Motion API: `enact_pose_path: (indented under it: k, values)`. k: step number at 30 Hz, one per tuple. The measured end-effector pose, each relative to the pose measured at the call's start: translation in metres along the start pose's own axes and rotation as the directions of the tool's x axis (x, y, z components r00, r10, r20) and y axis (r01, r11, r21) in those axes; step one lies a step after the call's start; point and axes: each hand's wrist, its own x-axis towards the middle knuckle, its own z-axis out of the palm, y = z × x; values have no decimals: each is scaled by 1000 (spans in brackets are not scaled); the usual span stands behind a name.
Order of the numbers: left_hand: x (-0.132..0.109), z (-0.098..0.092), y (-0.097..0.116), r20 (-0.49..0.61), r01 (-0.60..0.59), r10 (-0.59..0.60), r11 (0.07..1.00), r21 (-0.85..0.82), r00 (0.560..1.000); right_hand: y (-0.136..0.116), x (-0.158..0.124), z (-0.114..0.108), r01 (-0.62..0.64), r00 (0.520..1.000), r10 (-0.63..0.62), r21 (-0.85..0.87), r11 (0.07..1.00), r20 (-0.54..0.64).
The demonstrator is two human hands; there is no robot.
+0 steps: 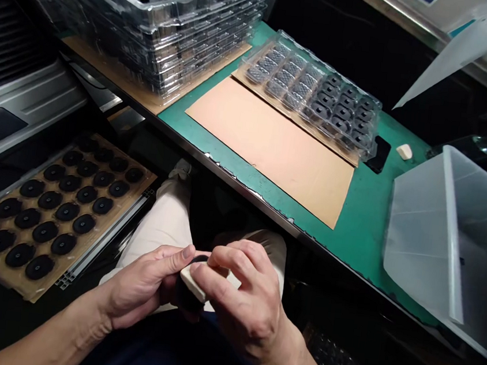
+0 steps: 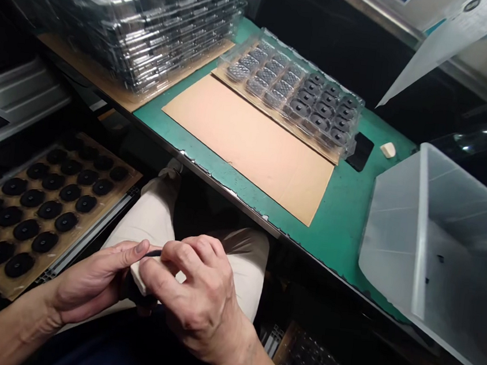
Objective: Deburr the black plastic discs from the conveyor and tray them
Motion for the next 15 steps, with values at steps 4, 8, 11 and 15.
enact_pose_path:
  k: [4, 8, 11, 15]
  values:
    - [6, 0, -4, -186, -270, 253, 960, -70, 949, -1, -2, 11, -393, 913, 404, 152, 907, -53]
    - [6, -1, -3, -235, -438, 438, 897, 54, 868, -2, -2, 17, -679, 726, 636, 417, 604, 261]
    - [3, -6, -1, -220, -370, 383, 924, 97, 897, 0, -2, 16, -574, 811, 579, 306, 759, 84]
    - [-1, -13, 2, -175, -132, 160, 978, 159, 971, 3, -4, 13, -347, 937, 350, 99, 932, -14]
